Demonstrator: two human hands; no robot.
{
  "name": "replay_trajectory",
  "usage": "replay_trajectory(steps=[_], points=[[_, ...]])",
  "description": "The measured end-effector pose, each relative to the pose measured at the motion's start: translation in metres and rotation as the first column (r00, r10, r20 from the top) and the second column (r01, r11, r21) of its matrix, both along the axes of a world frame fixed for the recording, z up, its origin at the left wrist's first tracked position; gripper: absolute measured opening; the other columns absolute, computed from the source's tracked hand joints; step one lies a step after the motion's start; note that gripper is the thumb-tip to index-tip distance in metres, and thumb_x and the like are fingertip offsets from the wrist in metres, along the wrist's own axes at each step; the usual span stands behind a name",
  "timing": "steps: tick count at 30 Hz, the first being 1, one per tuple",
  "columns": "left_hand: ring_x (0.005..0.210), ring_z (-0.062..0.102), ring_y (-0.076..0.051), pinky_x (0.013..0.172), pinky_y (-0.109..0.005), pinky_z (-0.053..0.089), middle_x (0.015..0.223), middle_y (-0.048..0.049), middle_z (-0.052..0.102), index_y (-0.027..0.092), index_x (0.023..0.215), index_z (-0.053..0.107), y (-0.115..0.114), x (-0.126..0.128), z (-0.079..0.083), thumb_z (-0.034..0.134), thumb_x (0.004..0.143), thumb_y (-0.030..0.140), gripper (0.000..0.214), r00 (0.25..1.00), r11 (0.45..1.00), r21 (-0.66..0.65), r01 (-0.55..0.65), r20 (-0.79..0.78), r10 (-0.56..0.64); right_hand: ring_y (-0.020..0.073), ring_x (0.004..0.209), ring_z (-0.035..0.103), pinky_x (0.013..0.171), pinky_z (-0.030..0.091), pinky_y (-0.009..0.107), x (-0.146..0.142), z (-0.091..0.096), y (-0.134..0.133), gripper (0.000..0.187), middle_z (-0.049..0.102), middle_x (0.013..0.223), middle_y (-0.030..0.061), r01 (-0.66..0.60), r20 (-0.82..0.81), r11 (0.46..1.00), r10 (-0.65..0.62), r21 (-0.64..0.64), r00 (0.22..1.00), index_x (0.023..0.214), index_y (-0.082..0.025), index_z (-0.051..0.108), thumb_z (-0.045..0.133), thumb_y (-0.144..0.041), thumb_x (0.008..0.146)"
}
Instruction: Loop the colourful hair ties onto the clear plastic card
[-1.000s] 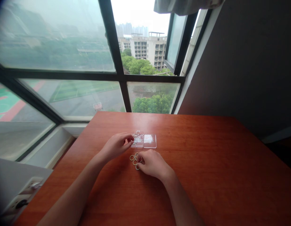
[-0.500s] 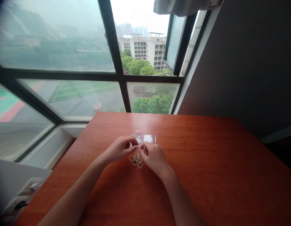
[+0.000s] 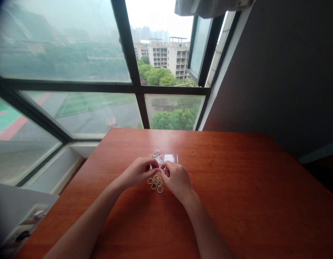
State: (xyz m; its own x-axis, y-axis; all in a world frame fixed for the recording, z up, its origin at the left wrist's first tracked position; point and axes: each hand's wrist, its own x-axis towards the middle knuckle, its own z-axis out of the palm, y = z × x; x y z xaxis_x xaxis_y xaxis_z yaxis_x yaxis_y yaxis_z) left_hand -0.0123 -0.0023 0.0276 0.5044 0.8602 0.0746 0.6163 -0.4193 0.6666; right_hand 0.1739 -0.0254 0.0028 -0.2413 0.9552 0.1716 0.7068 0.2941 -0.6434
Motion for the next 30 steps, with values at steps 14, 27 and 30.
replay_trajectory(steps=[14, 27, 30], points=[[0.07, 0.058, -0.015, 0.061, -0.024, 0.036, 0.078, -0.0021, 0.067, 0.02, 0.077, 0.063, 0.01, -0.018, -0.003, 0.054, 0.082, 0.023, 0.011, 0.946, 0.964, 0.2, -0.177, -0.237, 0.223, 0.0115, 0.065, 0.059, 0.057, 0.031, 0.021, 0.001, 0.004, -0.007, 0.011, 0.069, 0.073, -0.0019, -0.133, 0.149, 0.971, 0.164, -0.198, 0.975, 0.082, -0.024, 0.068, 0.057, -0.022, 0.083], [0.071, 0.06, -0.015, 0.062, -0.023, 0.038, 0.08, -0.0013, 0.068, 0.022, 0.083, 0.064, 0.012, -0.021, -0.007, 0.053, 0.084, 0.025, 0.012, 0.945, 0.953, 0.238, -0.186, -0.222, 0.24, 0.0126, 0.067, 0.058, 0.057, 0.026, 0.023, -0.002, 0.001, -0.007, 0.011, 0.069, 0.075, -0.0007, -0.14, 0.245, 0.975, 0.181, -0.172, 0.952, 0.074, -0.023, 0.065, 0.057, -0.019, 0.08], [0.07, 0.058, -0.014, 0.061, -0.023, 0.037, 0.079, -0.0014, 0.067, 0.021, 0.081, 0.064, 0.011, -0.019, -0.004, 0.053, 0.083, 0.024, 0.011, 0.958, 0.956, 0.234, -0.178, -0.18, 0.222, 0.012, 0.064, 0.057, 0.055, 0.025, 0.022, 0.0, 0.003, -0.006, 0.009, 0.067, 0.071, -0.0012, -0.098, 0.223, 0.982, 0.133, -0.162, 0.966, 0.076, -0.023, 0.066, 0.058, -0.021, 0.08]])
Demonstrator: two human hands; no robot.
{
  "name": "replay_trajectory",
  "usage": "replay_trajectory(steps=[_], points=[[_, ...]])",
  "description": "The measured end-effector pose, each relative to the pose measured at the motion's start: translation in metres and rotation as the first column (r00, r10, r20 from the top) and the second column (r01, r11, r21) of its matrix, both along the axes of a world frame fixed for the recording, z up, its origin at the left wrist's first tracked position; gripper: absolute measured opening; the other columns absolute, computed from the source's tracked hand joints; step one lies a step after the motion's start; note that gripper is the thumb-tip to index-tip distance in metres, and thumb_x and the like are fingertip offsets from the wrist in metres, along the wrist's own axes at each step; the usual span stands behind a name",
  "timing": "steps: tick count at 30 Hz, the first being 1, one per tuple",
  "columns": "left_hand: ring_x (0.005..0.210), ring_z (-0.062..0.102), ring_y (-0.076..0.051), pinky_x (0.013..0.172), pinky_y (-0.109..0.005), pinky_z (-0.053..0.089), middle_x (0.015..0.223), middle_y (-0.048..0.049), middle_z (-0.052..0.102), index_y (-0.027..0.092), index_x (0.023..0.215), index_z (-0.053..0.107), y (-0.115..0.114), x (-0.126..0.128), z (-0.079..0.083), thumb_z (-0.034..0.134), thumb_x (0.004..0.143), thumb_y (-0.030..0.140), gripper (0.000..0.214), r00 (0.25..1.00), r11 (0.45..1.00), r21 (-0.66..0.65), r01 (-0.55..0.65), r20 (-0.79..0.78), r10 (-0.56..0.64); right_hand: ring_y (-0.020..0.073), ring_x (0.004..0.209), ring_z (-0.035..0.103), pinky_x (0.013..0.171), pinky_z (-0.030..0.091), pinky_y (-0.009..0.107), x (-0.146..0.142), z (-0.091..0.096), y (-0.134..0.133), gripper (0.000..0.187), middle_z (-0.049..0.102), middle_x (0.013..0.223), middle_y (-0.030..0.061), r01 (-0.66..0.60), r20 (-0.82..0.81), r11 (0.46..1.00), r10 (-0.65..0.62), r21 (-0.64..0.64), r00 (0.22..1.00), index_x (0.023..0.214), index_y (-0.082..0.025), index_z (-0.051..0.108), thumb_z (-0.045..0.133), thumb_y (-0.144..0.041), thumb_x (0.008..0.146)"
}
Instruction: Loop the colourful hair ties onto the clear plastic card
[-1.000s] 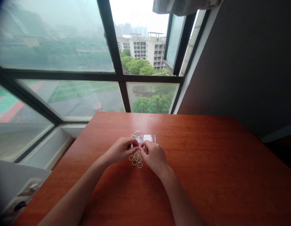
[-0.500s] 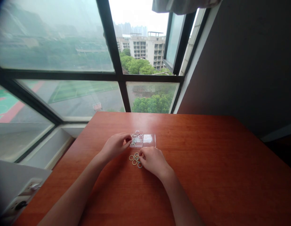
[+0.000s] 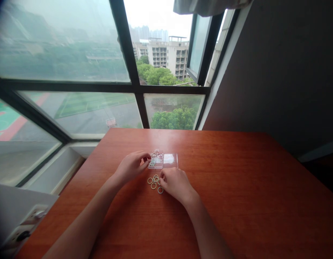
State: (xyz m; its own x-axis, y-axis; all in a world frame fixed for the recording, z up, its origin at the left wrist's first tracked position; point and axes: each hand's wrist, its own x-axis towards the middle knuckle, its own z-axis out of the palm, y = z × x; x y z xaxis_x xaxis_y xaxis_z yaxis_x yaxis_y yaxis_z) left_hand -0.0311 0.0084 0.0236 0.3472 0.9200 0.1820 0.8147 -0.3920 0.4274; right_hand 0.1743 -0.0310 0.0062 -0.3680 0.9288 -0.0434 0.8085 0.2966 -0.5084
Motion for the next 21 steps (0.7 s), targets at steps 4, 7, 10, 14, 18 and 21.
replay_trajectory(steps=[4, 7, 10, 14, 18, 21], points=[[0.068, 0.056, -0.013, 0.06, -0.021, 0.037, 0.077, -0.0011, 0.067, 0.019, 0.08, 0.064, -0.004, 0.008, 0.005, 0.053, 0.084, 0.023, 0.013, 0.99, 0.995, -0.043, 0.092, 0.113, -0.087, 0.0119, 0.061, 0.055, 0.057, 0.028, 0.023, 0.003, 0.002, 0.003, 0.009, 0.066, 0.071, -0.0016, 0.069, -0.061, 0.996, -0.065, 0.061, 0.996, 0.08, -0.023, 0.066, 0.057, -0.024, 0.083], [0.066, 0.055, -0.012, 0.059, -0.02, 0.037, 0.077, -0.0011, 0.067, 0.018, 0.08, 0.066, -0.007, 0.014, 0.006, 0.053, 0.084, 0.023, 0.014, 0.973, 0.98, -0.11, 0.165, 0.18, -0.144, 0.0126, 0.062, 0.055, 0.06, 0.031, 0.023, 0.003, 0.001, 0.004, 0.011, 0.066, 0.071, -0.0012, 0.104, -0.115, 0.989, -0.092, 0.106, 0.989, 0.083, -0.023, 0.067, 0.057, -0.027, 0.085], [0.065, 0.054, -0.011, 0.058, -0.019, 0.037, 0.075, -0.001, 0.067, 0.017, 0.081, 0.067, -0.009, 0.018, 0.004, 0.054, 0.084, 0.024, 0.015, 0.954, 0.959, -0.159, 0.234, 0.227, -0.195, 0.0127, 0.062, 0.055, 0.061, 0.033, 0.022, 0.002, 0.0, 0.004, 0.011, 0.065, 0.069, -0.0012, 0.122, -0.166, 0.983, -0.099, 0.135, 0.981, 0.085, -0.024, 0.067, 0.057, -0.029, 0.086], [0.063, 0.052, -0.01, 0.057, -0.019, 0.035, 0.07, -0.0008, 0.064, 0.016, 0.08, 0.068, -0.01, 0.02, 0.003, 0.056, 0.084, 0.026, 0.016, 0.946, 0.95, -0.171, 0.26, 0.245, -0.215, 0.0126, 0.061, 0.056, 0.06, 0.034, 0.022, 0.001, 0.0, 0.003, 0.01, 0.065, 0.067, -0.0016, 0.148, -0.203, 0.975, -0.114, 0.164, 0.972, 0.082, -0.023, 0.066, 0.058, -0.029, 0.085], [0.062, 0.051, -0.01, 0.057, -0.019, 0.035, 0.069, -0.001, 0.064, 0.015, 0.076, 0.067, -0.01, 0.021, 0.004, 0.057, 0.083, 0.024, 0.015, 0.946, 0.949, -0.171, 0.266, 0.236, -0.223, 0.0129, 0.063, 0.057, 0.061, 0.034, 0.022, 0.0, 0.001, 0.003, 0.007, 0.067, 0.07, -0.0013, 0.162, -0.216, 0.968, -0.12, 0.192, 0.969, 0.082, -0.023, 0.066, 0.059, -0.024, 0.084], [0.063, 0.052, -0.01, 0.057, -0.019, 0.035, 0.071, -0.0012, 0.065, 0.015, 0.075, 0.067, -0.01, 0.022, 0.004, 0.057, 0.081, 0.022, 0.014, 0.952, 0.954, -0.155, 0.256, 0.213, -0.22, 0.0132, 0.065, 0.058, 0.062, 0.034, 0.022, 0.0, 0.001, 0.003, 0.006, 0.068, 0.072, -0.001, 0.155, -0.214, 0.969, -0.112, 0.194, 0.97, 0.082, -0.023, 0.066, 0.06, -0.024, 0.083]])
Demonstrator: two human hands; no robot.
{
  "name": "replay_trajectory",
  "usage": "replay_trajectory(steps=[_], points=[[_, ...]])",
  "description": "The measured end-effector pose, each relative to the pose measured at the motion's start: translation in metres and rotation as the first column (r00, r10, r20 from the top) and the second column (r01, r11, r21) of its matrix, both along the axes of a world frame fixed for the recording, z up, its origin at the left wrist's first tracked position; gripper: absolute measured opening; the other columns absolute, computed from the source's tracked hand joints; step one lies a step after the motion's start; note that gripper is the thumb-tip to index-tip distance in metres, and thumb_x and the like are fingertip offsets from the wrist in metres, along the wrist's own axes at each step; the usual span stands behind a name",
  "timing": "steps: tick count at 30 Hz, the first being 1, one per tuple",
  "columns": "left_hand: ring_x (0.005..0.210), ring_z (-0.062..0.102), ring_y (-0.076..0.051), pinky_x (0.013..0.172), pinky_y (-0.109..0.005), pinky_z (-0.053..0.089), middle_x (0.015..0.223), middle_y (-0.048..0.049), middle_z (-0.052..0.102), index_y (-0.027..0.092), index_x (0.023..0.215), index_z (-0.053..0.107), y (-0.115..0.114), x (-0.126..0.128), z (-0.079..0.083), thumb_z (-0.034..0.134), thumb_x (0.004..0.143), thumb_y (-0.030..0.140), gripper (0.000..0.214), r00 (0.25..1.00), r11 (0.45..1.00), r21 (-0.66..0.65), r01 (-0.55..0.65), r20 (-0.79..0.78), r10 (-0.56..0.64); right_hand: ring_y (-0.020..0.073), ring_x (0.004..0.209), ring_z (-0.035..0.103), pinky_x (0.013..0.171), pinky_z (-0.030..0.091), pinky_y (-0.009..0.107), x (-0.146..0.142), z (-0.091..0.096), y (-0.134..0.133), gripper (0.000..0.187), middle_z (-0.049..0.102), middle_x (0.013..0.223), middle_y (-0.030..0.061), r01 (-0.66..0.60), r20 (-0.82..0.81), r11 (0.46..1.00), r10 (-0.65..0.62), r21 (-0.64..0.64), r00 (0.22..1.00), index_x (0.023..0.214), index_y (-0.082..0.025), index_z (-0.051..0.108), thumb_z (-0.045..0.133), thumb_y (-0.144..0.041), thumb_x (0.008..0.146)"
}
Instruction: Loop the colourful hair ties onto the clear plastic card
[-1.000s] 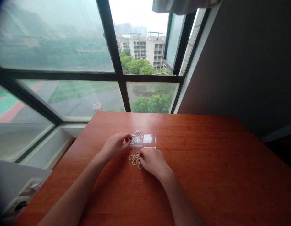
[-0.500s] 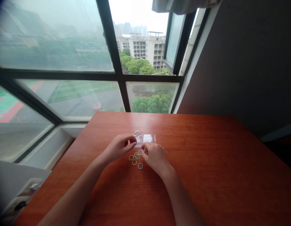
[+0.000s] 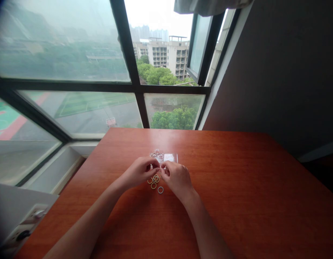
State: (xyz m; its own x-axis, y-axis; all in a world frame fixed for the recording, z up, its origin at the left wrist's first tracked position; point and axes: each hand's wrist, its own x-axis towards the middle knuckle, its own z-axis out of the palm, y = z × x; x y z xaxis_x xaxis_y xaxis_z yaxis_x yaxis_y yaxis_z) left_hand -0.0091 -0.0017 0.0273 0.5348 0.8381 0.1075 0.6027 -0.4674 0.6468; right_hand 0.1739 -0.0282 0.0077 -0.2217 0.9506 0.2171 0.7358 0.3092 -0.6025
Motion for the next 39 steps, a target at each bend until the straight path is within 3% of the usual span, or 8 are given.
replay_trajectory(steps=[4, 9, 17, 24, 31, 39], points=[[0.063, 0.053, -0.011, 0.058, -0.02, 0.035, 0.073, -0.0007, 0.066, 0.017, 0.076, 0.065, 0.002, -0.005, -0.002, 0.055, 0.081, 0.021, 0.012, 0.996, 0.996, 0.058, -0.069, -0.056, 0.073, 0.0127, 0.064, 0.058, 0.062, 0.034, 0.022, 0.003, 0.0, 0.0, 0.009, 0.066, 0.071, -0.0014, -0.036, 0.0, 0.998, 0.036, -0.043, 0.999, 0.085, -0.023, 0.066, 0.057, -0.025, 0.085], [0.066, 0.055, -0.013, 0.059, -0.021, 0.035, 0.076, -0.0014, 0.067, 0.018, 0.075, 0.063, 0.008, -0.019, -0.001, 0.053, 0.081, 0.022, 0.013, 0.961, 0.964, 0.153, -0.216, -0.14, 0.238, 0.0106, 0.059, 0.054, 0.056, 0.03, 0.021, 0.01, 0.001, -0.001, 0.01, 0.065, 0.066, -0.003, -0.183, 0.013, 0.957, 0.191, -0.227, 0.982, 0.081, -0.023, 0.068, 0.058, -0.023, 0.082], [0.07, 0.059, -0.014, 0.062, -0.022, 0.036, 0.079, -0.001, 0.068, 0.021, 0.079, 0.064, 0.01, -0.022, -0.002, 0.053, 0.081, 0.023, 0.011, 0.928, 0.95, 0.165, -0.265, -0.223, 0.297, 0.0095, 0.062, 0.054, 0.055, 0.029, 0.02, 0.011, -0.001, -0.005, 0.01, 0.066, 0.07, -0.0042, -0.284, 0.007, 0.893, 0.305, -0.349, 0.952, 0.078, -0.024, 0.069, 0.061, -0.019, 0.075], [0.068, 0.057, -0.013, 0.061, -0.022, 0.036, 0.078, -0.0012, 0.067, 0.019, 0.077, 0.063, 0.009, -0.021, 0.001, 0.054, 0.081, 0.022, 0.011, 0.955, 0.961, 0.167, -0.219, -0.167, 0.247, 0.009, 0.059, 0.052, 0.054, 0.026, 0.02, 0.007, -0.002, -0.006, 0.009, 0.065, 0.066, -0.0037, -0.281, 0.079, 0.91, 0.318, -0.305, 0.945, 0.07, -0.021, 0.065, 0.059, -0.017, 0.074], [0.064, 0.054, -0.011, 0.058, -0.019, 0.037, 0.074, -0.0007, 0.067, 0.017, 0.077, 0.066, 0.005, -0.012, 0.003, 0.055, 0.083, 0.024, 0.014, 0.998, 0.998, -0.001, -0.06, -0.016, 0.06, 0.0105, 0.058, 0.052, 0.057, 0.03, 0.021, 0.005, -0.002, 0.0, 0.011, 0.063, 0.065, -0.0025, -0.108, 0.019, 0.988, 0.111, -0.114, 0.994, 0.078, -0.022, 0.066, 0.057, -0.024, 0.083], [0.061, 0.051, -0.009, 0.055, -0.019, 0.035, 0.069, -0.0007, 0.063, 0.015, 0.075, 0.066, 0.0, -0.005, 0.006, 0.057, 0.083, 0.027, 0.017, 0.999, 0.999, -0.034, 0.002, 0.05, -0.001, 0.0115, 0.055, 0.051, 0.057, 0.033, 0.021, 0.001, -0.006, 0.002, 0.012, 0.06, 0.061, -0.0025, 0.006, -0.069, 1.0, -0.008, -0.024, 0.998, 0.082, -0.021, 0.066, 0.057, -0.029, 0.084]])
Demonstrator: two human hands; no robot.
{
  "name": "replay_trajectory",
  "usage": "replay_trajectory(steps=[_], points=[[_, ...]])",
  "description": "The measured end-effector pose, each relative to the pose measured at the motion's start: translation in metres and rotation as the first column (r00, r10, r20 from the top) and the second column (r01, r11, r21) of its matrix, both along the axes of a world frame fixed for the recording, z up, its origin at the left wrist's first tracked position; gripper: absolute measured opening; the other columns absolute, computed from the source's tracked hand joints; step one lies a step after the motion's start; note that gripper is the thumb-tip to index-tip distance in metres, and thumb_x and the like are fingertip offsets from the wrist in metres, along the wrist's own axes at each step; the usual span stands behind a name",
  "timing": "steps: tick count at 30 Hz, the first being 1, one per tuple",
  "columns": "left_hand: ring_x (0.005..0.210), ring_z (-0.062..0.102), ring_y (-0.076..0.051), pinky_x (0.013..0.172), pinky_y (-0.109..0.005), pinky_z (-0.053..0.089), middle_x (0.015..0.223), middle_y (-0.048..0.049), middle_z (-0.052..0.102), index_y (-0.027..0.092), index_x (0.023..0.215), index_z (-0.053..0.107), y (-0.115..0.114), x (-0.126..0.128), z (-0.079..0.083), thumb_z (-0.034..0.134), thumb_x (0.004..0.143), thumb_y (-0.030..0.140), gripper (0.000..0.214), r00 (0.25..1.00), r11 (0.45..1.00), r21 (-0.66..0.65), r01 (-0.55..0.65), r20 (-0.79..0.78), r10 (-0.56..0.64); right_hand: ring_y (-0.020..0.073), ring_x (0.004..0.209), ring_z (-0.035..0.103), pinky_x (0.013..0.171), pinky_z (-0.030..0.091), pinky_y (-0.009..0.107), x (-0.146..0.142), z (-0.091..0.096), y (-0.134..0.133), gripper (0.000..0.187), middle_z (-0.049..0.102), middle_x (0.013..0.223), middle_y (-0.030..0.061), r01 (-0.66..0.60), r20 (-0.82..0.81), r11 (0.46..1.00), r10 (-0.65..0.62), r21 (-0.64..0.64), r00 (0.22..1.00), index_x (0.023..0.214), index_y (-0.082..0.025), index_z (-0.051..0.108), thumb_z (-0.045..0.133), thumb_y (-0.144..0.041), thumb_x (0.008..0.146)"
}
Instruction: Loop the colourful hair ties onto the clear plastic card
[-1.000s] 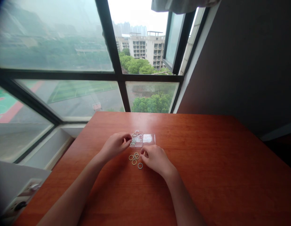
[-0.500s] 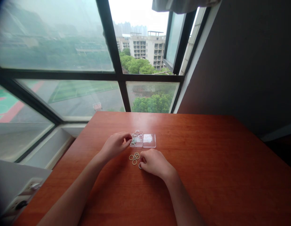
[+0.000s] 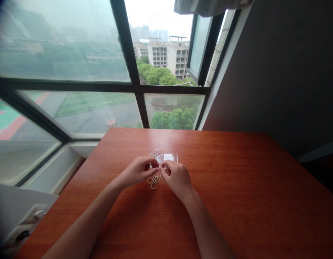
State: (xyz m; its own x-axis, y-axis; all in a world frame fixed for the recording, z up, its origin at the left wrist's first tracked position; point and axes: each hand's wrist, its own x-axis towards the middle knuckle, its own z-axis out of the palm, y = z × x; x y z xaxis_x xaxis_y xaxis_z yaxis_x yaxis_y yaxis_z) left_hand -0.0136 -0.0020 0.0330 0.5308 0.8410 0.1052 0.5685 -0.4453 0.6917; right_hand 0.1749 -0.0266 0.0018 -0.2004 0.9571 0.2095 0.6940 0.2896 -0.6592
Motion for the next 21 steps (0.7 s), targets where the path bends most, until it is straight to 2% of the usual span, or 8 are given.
replay_trajectory(steps=[5, 11, 14, 21], points=[[0.063, 0.053, -0.01, 0.057, -0.02, 0.037, 0.071, -0.0007, 0.065, 0.016, 0.075, 0.066, 0.001, 0.0, 0.0, 0.057, 0.082, 0.025, 0.015, 0.999, 1.0, 0.014, 0.002, -0.034, -0.001, 0.0125, 0.058, 0.053, 0.06, 0.035, 0.022, -0.003, 0.001, 0.0, 0.013, 0.061, 0.063, -0.0014, 0.007, 0.03, 1.0, -0.006, -0.024, 1.0, 0.086, -0.022, 0.067, 0.055, -0.028, 0.086], [0.066, 0.056, -0.012, 0.058, -0.021, 0.036, 0.075, -0.001, 0.067, 0.019, 0.077, 0.065, 0.008, -0.014, -0.007, 0.053, 0.082, 0.023, 0.014, 0.963, 0.965, 0.176, -0.195, -0.154, 0.222, 0.0142, 0.067, 0.058, 0.063, 0.036, 0.023, -0.007, 0.002, -0.003, 0.017, 0.068, 0.076, -0.0001, -0.096, 0.101, 0.988, 0.108, -0.122, 0.989, 0.098, -0.024, 0.067, 0.054, -0.028, 0.087], [0.068, 0.057, -0.014, 0.059, -0.022, 0.036, 0.077, -0.0014, 0.067, 0.019, 0.077, 0.064, 0.01, -0.018, -0.009, 0.053, 0.082, 0.023, 0.013, 0.939, 0.952, 0.215, -0.216, -0.222, 0.263, 0.0148, 0.07, 0.06, 0.062, 0.033, 0.023, -0.01, 0.002, -0.007, 0.022, 0.07, 0.079, -0.001, -0.153, 0.157, 0.976, 0.178, -0.154, 0.971, 0.105, -0.027, 0.065, 0.054, -0.026, 0.086], [0.074, 0.06, -0.015, 0.064, -0.023, 0.039, 0.084, -0.002, 0.068, 0.021, 0.085, 0.064, 0.01, -0.017, -0.011, 0.051, 0.085, 0.025, 0.014, 0.921, 0.95, 0.219, -0.223, -0.273, 0.279, 0.0157, 0.079, 0.061, 0.063, 0.029, 0.024, -0.012, 0.002, -0.008, 0.013, 0.07, 0.086, 0.0011, -0.17, 0.273, 0.965, 0.221, -0.198, 0.936, 0.093, -0.024, 0.063, 0.052, -0.021, 0.085]])
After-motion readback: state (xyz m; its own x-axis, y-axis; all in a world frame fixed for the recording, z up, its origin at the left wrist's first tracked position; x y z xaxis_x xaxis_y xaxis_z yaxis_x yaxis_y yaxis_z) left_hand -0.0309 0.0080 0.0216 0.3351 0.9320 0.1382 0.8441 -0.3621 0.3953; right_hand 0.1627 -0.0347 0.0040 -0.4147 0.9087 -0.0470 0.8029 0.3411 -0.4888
